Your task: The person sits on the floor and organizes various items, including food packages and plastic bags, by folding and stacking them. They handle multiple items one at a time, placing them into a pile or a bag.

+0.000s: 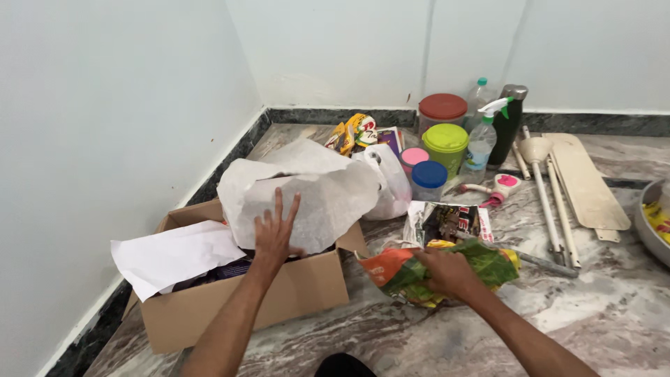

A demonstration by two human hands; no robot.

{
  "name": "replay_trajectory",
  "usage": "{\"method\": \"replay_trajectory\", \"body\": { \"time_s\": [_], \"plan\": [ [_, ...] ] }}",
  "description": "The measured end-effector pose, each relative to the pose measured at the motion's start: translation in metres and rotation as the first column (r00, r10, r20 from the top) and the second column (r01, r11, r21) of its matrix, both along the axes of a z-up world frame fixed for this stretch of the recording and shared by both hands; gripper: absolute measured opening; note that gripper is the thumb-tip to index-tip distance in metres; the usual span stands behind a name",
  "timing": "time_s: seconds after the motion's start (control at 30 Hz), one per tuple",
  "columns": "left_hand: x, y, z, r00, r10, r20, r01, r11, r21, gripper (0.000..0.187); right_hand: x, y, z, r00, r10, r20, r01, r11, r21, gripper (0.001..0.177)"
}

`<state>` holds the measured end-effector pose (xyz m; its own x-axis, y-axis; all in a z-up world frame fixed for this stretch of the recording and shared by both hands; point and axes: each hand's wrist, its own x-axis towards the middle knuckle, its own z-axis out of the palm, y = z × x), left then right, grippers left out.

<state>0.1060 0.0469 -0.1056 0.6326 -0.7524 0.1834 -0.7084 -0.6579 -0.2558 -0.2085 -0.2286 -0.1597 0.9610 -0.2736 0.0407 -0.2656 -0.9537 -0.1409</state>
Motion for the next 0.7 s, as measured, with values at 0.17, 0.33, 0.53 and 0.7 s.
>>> {"method": "replay_trajectory", "body": {
  "time_s": [0.17,0.33,0.53,0.7],
  "plan": [
    [-0.035,-0.064,-0.013,0.790,-0.506,0.346,0.573,0.810,-0.123,0.140,0.046,0.026,-0.034,0.992,0.044,-0.114,-0.050,0.997,-0.051,0.069],
    [-0.060,-0.128,0.012,0.793,-0.401,0.459,0.462,0.887,-0.023,0.145,0.071,0.047,-0.071,0.990,0.062,-0.129,-0.061,0.998,0.007,0.076],
    [0.017,-0.199,0.005,0.970,-0.091,0.225,0.074,0.994,0.083,0.098,0.083,0.060,-0.107,0.973,0.027,-0.231,-0.026,1.000,0.009,0.078],
    [0.087,-0.168,-0.096,0.981,0.032,-0.192,-0.032,0.999,0.004,0.038,0.084,0.059,-0.112,0.933,0.017,-0.359,-0.001,0.999,0.046,0.084]
  ]
}}
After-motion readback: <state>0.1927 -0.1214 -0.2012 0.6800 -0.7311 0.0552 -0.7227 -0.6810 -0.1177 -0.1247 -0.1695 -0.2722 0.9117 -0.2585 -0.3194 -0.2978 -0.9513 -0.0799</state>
